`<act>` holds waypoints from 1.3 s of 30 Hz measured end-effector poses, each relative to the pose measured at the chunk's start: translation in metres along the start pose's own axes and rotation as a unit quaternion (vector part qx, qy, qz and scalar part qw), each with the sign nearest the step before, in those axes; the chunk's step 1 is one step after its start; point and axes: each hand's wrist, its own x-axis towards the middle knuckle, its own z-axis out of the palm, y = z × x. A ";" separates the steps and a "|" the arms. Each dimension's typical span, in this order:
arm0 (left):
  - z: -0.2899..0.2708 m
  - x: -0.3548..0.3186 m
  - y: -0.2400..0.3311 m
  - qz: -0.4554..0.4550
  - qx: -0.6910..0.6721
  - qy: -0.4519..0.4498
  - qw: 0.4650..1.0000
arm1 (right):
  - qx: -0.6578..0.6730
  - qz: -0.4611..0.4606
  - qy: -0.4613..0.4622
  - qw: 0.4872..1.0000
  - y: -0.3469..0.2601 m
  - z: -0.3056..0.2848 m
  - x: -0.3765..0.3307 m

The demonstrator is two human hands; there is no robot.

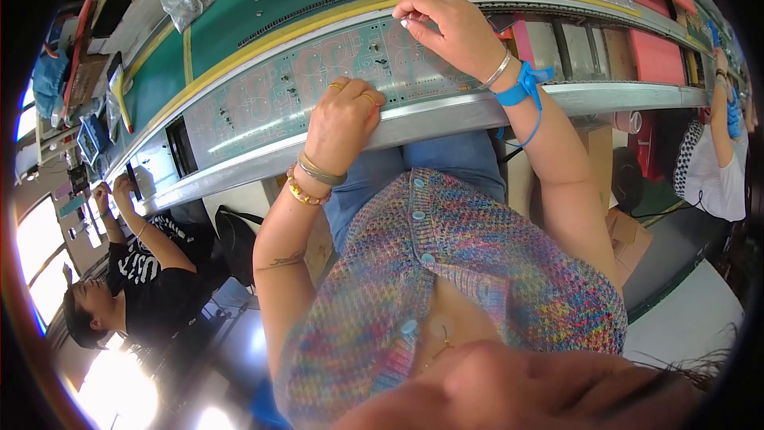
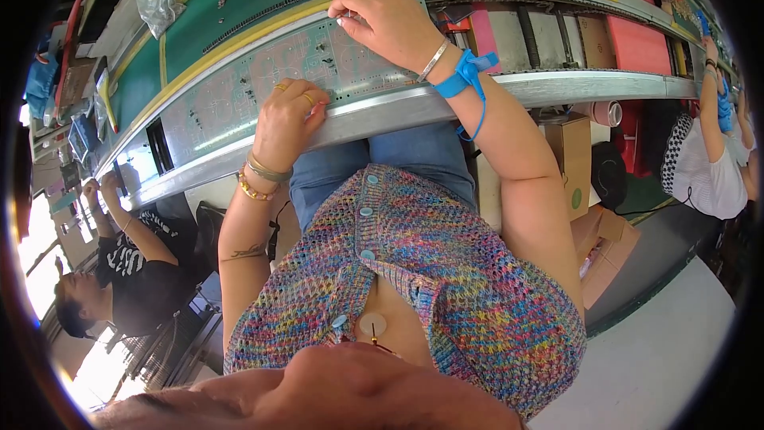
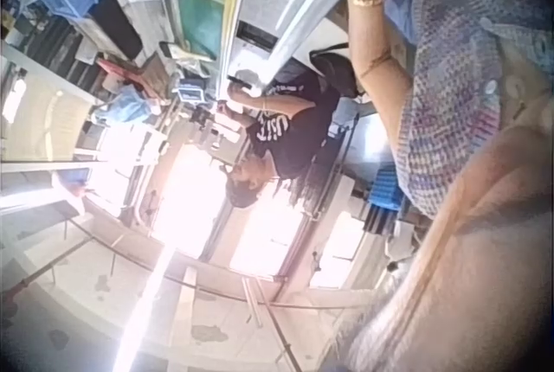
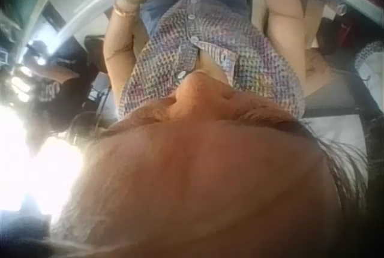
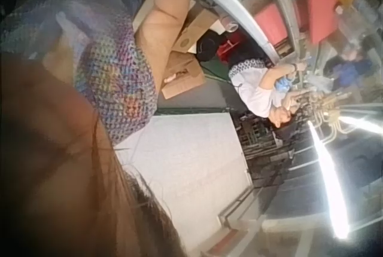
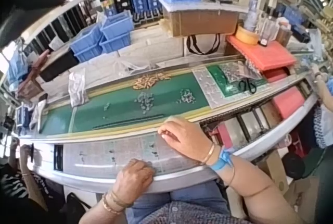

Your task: The person assembles circuit boards by picking small electronic components from the assembly line surface and inserting them into printed circuit boards by hand.

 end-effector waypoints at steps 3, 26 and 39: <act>-0.006 -0.002 -0.003 0.019 -0.024 -0.012 0.999 | 0.008 0.004 -0.024 1.000 -0.001 0.001 0.000; -0.053 -0.139 -0.103 -0.380 0.280 0.065 0.879 | 0.023 0.011 -0.176 0.984 -0.044 0.045 -0.025; -0.052 -0.137 -0.102 -0.373 0.279 0.070 0.882 | 0.006 -0.033 -0.198 0.980 -0.041 0.051 -0.027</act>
